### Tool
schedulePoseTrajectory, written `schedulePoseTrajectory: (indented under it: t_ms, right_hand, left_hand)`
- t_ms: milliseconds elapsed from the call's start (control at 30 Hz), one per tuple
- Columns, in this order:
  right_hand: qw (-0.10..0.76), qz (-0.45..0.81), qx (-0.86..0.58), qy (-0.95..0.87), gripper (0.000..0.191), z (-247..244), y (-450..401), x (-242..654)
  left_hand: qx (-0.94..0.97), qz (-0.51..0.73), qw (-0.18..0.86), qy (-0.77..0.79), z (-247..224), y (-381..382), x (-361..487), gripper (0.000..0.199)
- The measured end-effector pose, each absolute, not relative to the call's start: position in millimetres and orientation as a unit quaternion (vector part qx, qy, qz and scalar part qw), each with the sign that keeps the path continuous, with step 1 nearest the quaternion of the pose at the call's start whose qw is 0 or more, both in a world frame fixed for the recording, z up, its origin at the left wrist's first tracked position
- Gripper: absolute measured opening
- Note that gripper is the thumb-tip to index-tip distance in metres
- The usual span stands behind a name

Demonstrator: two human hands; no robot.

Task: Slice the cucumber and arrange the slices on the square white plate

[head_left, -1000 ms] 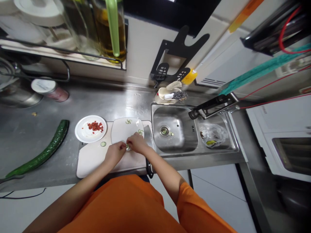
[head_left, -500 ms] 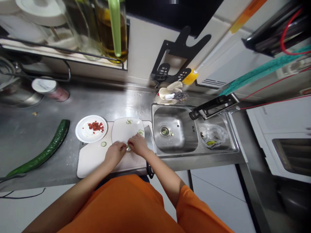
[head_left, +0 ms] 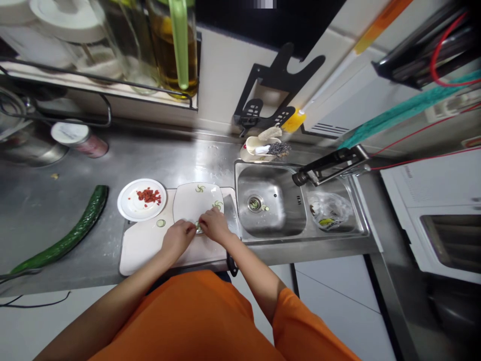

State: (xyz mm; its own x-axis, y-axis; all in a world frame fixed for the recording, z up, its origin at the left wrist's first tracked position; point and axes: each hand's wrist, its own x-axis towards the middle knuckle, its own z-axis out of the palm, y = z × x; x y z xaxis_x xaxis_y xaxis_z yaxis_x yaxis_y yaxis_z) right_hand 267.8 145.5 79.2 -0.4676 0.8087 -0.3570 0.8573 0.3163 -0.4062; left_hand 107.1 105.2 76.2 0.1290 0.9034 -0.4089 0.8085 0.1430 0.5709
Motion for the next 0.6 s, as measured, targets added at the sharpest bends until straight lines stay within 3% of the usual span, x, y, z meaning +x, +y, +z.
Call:
schedulePoseTrajectory:
  t_ms: [333, 600]
  right_hand:
    - [0.020, -0.298, 0.539, 0.787, 0.016, 90, 144, 278]
    - [-0.019, -0.302, 0.587, 0.751, 0.015, 94, 129, 285]
  left_hand:
    - [0.632, 0.160, 0.326, 0.684, 82, 100, 72, 0.024]
    - [0.572, 0.110, 0.242, 0.776, 83, 81, 17, 0.030]
